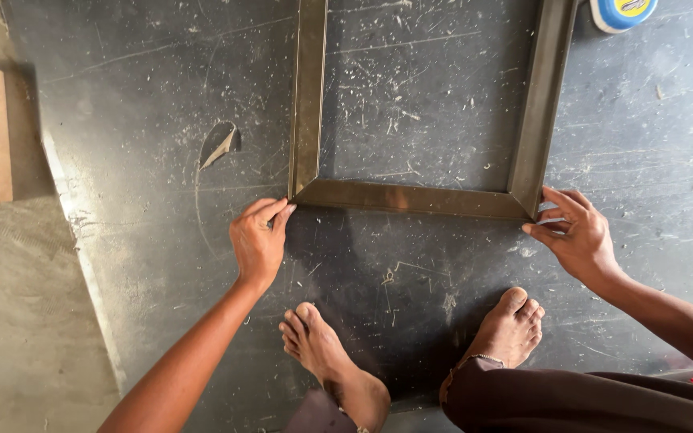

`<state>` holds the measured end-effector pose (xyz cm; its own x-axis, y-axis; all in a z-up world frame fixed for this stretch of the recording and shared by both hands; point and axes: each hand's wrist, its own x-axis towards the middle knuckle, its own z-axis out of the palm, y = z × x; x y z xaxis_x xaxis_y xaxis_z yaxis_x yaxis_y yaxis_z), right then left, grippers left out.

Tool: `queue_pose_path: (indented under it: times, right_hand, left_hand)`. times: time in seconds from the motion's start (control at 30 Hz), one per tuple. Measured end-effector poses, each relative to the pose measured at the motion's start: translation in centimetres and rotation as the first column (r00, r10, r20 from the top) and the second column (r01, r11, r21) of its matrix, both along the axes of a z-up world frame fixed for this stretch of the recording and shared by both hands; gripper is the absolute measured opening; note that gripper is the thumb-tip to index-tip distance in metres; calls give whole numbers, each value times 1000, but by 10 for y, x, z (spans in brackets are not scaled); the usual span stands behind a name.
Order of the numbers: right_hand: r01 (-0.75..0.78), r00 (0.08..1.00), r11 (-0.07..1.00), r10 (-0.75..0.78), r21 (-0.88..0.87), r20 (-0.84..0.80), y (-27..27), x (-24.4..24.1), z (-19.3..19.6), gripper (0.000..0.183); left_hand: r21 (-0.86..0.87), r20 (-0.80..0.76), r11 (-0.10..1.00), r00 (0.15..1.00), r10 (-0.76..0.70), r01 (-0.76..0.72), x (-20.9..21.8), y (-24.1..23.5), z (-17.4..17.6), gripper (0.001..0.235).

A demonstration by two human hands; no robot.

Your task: The person joins metal frame pieces by hand using corner connectors, then measures the assembled frame with a tape measure.

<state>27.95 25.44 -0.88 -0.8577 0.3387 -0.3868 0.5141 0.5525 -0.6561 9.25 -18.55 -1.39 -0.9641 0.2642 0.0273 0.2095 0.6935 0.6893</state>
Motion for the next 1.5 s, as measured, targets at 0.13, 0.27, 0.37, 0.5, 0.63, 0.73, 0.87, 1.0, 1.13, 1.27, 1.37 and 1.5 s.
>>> queue_pose_path:
  times: [0.13, 0.27, 0.37, 0.5, 0.63, 0.73, 0.87, 1.0, 1.13, 1.27, 1.37, 1.5]
  right_hand:
    - [-12, 1000, 999, 12, 43, 18, -3, 1, 2, 71]
    - [-27, 999, 999, 26, 36, 21, -5, 3, 2, 71]
    - [-43, 998, 997, 40, 59, 54, -4, 8, 1, 73]
    - [-52, 999, 998, 52, 42, 1, -4, 12, -2, 71]
    - [-46, 999, 998, 47, 43, -21, -4, 16, -3, 69]
    - [-45, 999, 997, 44, 60, 8, -6, 18, -3, 68]
    - [-86, 995, 989, 79, 119, 59, -16, 12, 13, 72]
    - [-217, 956, 881, 279, 421, -91, -33, -11, 42, 106]
    - [-627, 746, 704, 666, 334, -3, -59, -62, 40, 93]
    - [-748, 580, 564, 812, 350, -69, -109, -108, 20, 85]
    - [-668, 589, 584, 794, 461, -152, -131, -122, 13, 70]
    - [-647, 565, 581, 800, 495, -201, -133, -127, 5, 61]
  left_hand:
    - [-26, -103, 998, 993, -56, 54, -2, -1, -3, 17]
    - [-40, -88, 998, 995, -48, 45, -3, -2, -3, 17]
    - [-67, -26, 997, 998, -50, 48, -6, -1, -2, 16]
    - [-102, -33, 990, 995, -98, 95, -10, -3, 0, 15]
    - [-169, -78, 970, 979, -190, 175, -14, -7, -4, 18]
    - [-432, -84, 857, 934, -348, 280, -20, -8, -12, 23]
    - [-612, -81, 724, 886, -457, 317, -29, -6, -9, 27]
    - [-527, -1, 755, 888, -459, 390, -48, -6, 11, 58]
    - [-535, -27, 674, 788, -616, 509, -60, -3, 18, 72]
    - [-515, 69, 639, 770, -634, 572, -70, -5, 25, 73]
    - [-520, 89, 615, 754, -650, 592, -71, -4, 27, 71]
    - [-472, 127, 624, 749, -650, 622, -72, -5, 23, 64]
